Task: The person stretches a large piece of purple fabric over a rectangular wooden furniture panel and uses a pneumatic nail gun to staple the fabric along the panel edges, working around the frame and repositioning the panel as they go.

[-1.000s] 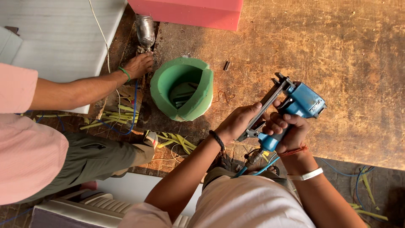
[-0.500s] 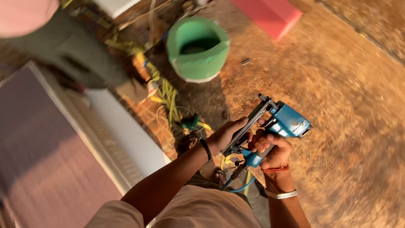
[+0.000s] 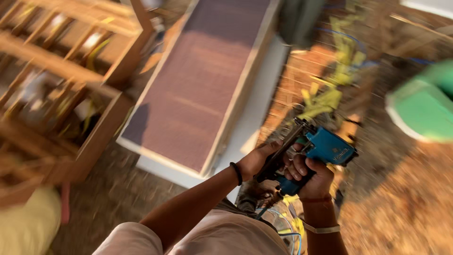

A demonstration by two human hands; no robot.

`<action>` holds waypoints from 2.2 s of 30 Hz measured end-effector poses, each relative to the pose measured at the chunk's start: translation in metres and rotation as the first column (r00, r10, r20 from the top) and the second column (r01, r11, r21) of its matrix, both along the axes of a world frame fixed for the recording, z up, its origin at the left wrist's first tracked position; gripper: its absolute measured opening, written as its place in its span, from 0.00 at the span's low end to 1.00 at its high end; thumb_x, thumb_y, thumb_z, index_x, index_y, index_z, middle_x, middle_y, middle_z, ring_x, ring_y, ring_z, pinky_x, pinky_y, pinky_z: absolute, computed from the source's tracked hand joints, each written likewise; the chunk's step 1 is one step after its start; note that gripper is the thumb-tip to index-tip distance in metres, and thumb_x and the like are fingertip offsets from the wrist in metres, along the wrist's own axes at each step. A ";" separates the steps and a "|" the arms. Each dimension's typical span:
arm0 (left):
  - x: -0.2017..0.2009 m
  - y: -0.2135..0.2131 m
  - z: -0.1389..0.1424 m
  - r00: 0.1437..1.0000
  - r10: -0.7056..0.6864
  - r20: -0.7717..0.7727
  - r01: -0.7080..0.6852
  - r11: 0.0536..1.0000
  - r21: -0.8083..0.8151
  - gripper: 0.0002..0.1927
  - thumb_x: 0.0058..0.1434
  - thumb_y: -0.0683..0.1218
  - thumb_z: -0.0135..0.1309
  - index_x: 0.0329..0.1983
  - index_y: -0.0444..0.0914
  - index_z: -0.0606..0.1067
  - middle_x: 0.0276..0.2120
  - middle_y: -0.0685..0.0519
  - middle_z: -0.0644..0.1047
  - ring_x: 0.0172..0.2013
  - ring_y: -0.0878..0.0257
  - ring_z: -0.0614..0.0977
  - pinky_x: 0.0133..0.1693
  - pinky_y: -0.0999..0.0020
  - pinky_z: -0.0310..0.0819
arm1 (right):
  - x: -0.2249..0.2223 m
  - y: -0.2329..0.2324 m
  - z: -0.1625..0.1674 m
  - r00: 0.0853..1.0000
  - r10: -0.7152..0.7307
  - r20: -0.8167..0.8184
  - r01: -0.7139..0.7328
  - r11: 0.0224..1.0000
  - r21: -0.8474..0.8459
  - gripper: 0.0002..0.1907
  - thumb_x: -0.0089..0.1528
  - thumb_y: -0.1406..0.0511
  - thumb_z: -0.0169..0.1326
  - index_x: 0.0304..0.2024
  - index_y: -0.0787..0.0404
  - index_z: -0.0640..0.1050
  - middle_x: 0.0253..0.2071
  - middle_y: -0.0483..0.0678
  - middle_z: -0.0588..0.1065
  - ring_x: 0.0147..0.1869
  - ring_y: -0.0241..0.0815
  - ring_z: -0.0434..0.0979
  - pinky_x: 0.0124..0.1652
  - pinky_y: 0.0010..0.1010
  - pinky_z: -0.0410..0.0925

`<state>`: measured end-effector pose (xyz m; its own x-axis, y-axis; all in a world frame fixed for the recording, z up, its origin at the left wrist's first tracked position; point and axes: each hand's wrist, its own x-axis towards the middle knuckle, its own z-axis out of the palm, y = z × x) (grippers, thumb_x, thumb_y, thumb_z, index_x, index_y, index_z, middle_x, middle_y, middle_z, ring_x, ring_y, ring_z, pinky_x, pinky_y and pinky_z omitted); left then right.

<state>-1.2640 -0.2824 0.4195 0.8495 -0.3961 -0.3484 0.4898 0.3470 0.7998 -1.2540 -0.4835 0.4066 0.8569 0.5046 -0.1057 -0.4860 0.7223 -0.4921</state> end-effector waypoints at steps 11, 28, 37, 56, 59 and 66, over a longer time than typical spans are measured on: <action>-0.268 0.302 -0.037 0.844 0.536 0.022 -0.516 0.799 0.308 0.20 0.67 0.54 0.50 0.55 0.40 0.78 0.44 0.55 0.81 0.43 0.65 0.80 0.47 0.66 0.72 | -0.126 0.290 -0.005 0.921 0.337 0.193 -0.191 0.826 -0.530 0.24 0.58 0.68 0.54 0.55 0.73 0.76 0.22 0.46 0.69 0.26 0.41 0.71 0.34 0.37 0.67; -0.433 0.510 -0.031 0.616 0.785 -0.063 -0.742 0.605 0.290 0.14 0.70 0.50 0.48 0.48 0.39 0.79 0.37 0.55 0.82 0.36 0.66 0.81 0.44 0.66 0.76 | -0.194 0.487 0.024 0.944 0.262 0.200 -0.017 0.645 -0.764 0.17 0.57 0.72 0.56 0.49 0.68 0.80 0.22 0.45 0.71 0.22 0.38 0.70 0.26 0.33 0.67; -0.352 0.656 -0.044 0.638 0.764 -0.095 -0.641 0.595 0.484 0.15 0.67 0.51 0.49 0.49 0.39 0.79 0.39 0.55 0.83 0.39 0.64 0.83 0.45 0.67 0.77 | -0.116 0.614 -0.052 0.975 0.206 0.089 -0.062 0.628 -0.776 0.14 0.56 0.72 0.56 0.46 0.67 0.80 0.21 0.46 0.71 0.21 0.39 0.69 0.24 0.34 0.65; -0.019 0.876 -0.069 0.947 0.288 -0.142 -0.208 0.888 0.409 0.19 0.65 0.51 0.51 0.53 0.37 0.79 0.38 0.53 0.82 0.36 0.64 0.81 0.41 0.67 0.74 | 0.018 0.738 -0.073 0.998 -0.057 0.028 0.046 0.360 -0.932 0.09 0.59 0.68 0.61 0.38 0.68 0.76 0.24 0.49 0.74 0.24 0.40 0.74 0.27 0.37 0.70; 0.037 0.917 -0.082 0.973 0.167 -0.160 -0.085 0.901 0.426 0.20 0.65 0.52 0.50 0.54 0.38 0.79 0.39 0.55 0.82 0.37 0.65 0.82 0.42 0.67 0.76 | 0.010 0.762 -0.089 0.977 -0.208 -0.053 0.010 0.291 -0.957 0.09 0.60 0.68 0.61 0.39 0.68 0.78 0.24 0.52 0.74 0.24 0.42 0.73 0.26 0.38 0.70; 0.129 1.002 -0.084 0.984 -0.067 -0.167 0.120 0.938 0.326 0.17 0.66 0.50 0.53 0.51 0.34 0.78 0.36 0.52 0.81 0.34 0.63 0.81 0.39 0.66 0.75 | -0.031 0.838 -0.085 0.761 -0.641 -0.102 0.173 0.351 -0.920 0.10 0.58 0.70 0.62 0.40 0.68 0.77 0.26 0.50 0.75 0.25 0.42 0.72 0.26 0.37 0.67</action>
<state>-1.1353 0.7198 0.3353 0.7411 -0.3101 -0.5954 0.6313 0.0200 0.7753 -1.2846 0.3548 0.3214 0.6730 -0.4442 -0.5914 -0.5530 0.2289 -0.8012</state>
